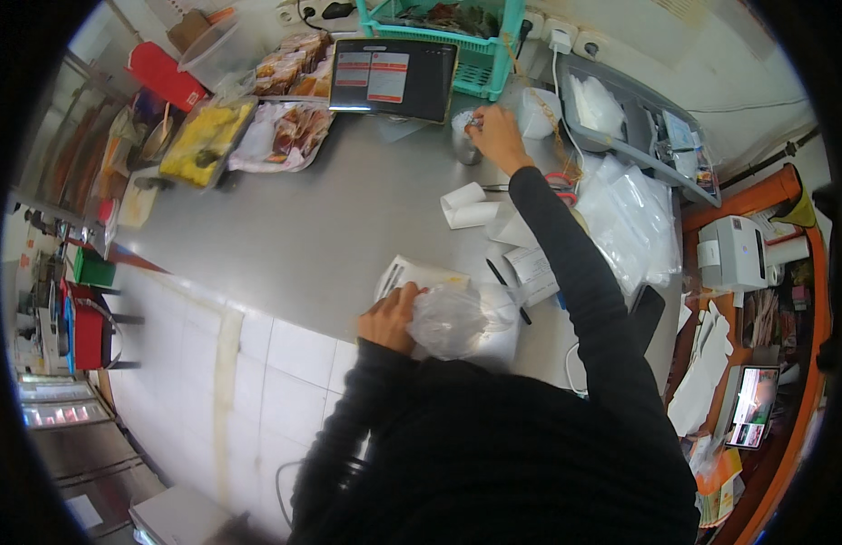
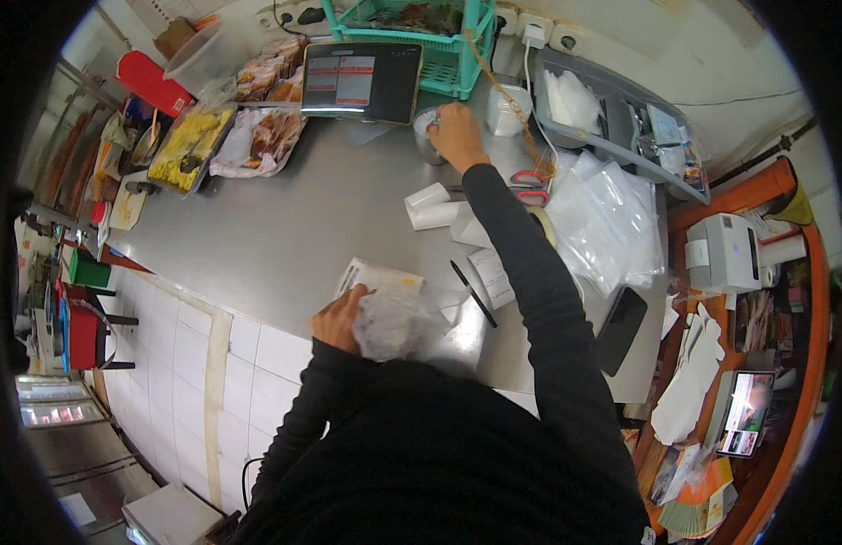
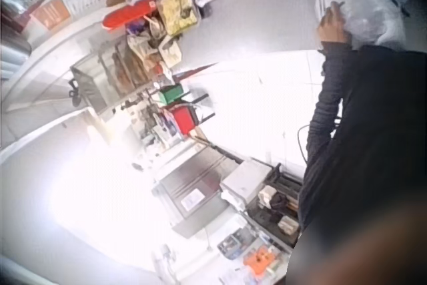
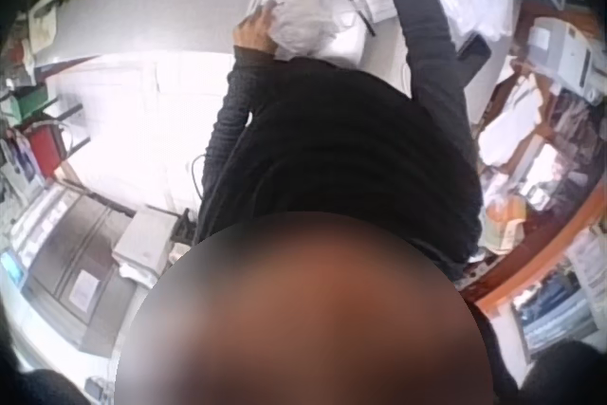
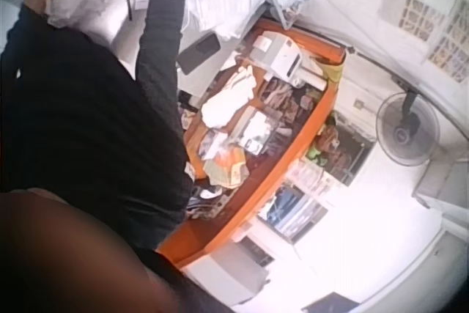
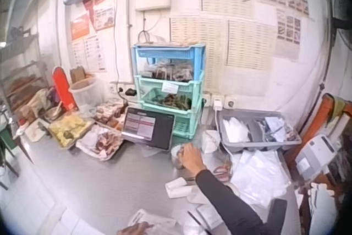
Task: The person packs fried chicken and rice into takeaway boxes, places them in plastic bags, and attaches receipts. They handle multiple boxes and bags, retrieve items from a display case, and organize the packed orders on the counter.
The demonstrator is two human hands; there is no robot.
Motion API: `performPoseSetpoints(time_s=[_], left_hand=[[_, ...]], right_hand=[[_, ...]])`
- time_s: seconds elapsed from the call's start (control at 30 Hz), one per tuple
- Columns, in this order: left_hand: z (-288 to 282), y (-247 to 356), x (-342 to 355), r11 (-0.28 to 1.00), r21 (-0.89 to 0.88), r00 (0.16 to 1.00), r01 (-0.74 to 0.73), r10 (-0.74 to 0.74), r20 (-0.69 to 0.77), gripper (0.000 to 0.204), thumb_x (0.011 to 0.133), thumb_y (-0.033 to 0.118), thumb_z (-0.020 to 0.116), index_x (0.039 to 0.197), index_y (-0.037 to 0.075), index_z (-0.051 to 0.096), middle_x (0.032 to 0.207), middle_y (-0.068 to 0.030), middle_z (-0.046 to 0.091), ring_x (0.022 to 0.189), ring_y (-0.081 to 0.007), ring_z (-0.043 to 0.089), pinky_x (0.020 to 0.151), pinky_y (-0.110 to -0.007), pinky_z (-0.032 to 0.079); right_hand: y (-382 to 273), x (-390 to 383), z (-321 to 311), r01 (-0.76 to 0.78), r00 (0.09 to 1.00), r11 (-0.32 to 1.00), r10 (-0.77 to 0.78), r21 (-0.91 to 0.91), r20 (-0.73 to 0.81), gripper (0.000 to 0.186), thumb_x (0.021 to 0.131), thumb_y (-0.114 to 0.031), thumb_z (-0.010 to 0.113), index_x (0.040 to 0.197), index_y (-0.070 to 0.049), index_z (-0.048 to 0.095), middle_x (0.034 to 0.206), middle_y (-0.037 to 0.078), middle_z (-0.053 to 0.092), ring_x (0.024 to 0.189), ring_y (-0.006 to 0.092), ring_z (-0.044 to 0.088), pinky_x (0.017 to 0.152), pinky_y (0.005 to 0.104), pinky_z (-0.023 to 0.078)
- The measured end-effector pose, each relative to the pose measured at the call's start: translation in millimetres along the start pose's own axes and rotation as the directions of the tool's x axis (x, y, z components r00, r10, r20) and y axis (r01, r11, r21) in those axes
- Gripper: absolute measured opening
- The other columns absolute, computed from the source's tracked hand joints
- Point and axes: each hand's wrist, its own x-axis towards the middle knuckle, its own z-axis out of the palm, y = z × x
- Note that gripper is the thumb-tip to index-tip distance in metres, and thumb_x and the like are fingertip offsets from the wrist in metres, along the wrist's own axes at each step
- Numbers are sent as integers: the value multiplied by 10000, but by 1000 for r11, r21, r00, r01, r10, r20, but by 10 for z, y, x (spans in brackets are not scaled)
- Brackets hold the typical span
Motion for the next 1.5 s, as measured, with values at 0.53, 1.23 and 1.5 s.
performPoseSetpoints(time_s=[0.53, 1.23, 1.5], left_hand=[[-225, 118, -86, 940, -315, 991, 130, -109, 82, 236, 804, 129, 685, 1021, 49, 638, 917, -160, 635, 817, -391, 642, 699, -419, 527], [-551, 220, 96, 892, 114, 897, -438, 425, 120, 150, 737, 10, 633, 886, 13, 655, 1285, -131, 547, 1266, -363, 472, 992, -430, 473], [-447, 145, 50, 911, 122, 902, -393, 357, 242, 199, 763, 9, 618, 950, 37, 555, 964, -98, 569, 944, -283, 623, 762, -376, 558]], right_hand=[[-57, 198, -258, -3, 998, 1000, 1, 30, 63, 64, 796, -53, 683, 824, 1, 665, 794, 152, 704, 721, 276, 690, 695, 365, 547], [-1714, -2222, -1206, -86, 899, 913, -101, 398, 426, 146, 774, 15, 685, 908, 64, 657, 852, 185, 654, 784, 345, 661, 724, 356, 535], [-1720, -2256, -1250, -151, 884, 889, -74, 432, 462, 202, 756, -29, 685, 923, 68, 626, 874, 194, 646, 788, 353, 649, 717, 368, 519]])
